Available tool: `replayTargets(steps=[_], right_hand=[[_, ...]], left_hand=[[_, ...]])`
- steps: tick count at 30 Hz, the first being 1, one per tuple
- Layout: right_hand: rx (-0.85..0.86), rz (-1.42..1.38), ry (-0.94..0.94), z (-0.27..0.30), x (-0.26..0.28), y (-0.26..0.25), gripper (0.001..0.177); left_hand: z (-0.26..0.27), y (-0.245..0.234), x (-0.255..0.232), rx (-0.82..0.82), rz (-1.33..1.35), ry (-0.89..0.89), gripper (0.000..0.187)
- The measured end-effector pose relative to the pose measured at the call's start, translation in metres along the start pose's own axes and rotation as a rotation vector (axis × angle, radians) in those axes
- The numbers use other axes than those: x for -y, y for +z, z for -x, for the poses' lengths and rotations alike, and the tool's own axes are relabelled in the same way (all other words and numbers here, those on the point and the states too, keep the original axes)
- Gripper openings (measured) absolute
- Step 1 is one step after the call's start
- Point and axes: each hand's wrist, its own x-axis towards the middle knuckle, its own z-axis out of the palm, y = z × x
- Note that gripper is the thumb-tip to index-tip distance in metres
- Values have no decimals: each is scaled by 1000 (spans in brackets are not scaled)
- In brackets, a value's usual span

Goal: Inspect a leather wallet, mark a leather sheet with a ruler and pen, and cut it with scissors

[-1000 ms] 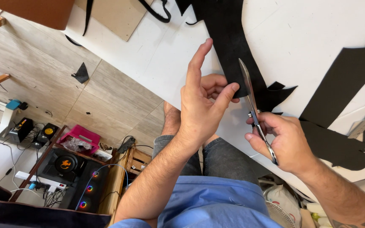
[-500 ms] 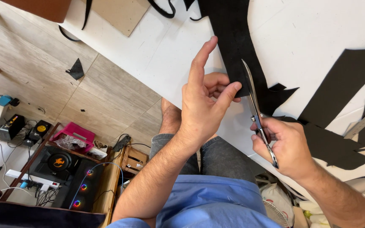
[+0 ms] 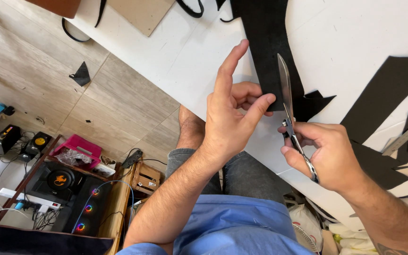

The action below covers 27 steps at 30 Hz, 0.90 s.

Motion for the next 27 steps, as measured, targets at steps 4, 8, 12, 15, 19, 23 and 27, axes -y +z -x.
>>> replayTargets(steps=[4,8,12,15,19,23,27], right_hand=[[0,22,23,-2,2,1,30],[-18,60,28,-1,-2,3,27],[-35,60,38,3,-5,7,25],[-54,68,35,5,-7,9,24],[-67,77,27,7,-9,12,21],[-103,110,22,10,-10,16,15],[-90,118,16,10,-10,17,15]], left_hand=[[0,-3,1,21,6,1,84],[0,-5,-1,33,23,-24,87],[0,-6,0,32,21,-21,88],[-1,-7,0,36,8,-16,88],[-1,-7,-1,23,-21,-27,87],[-1,-7,0,23,-42,-31,87],[-1,-7,-1,23,-109,-31,89]])
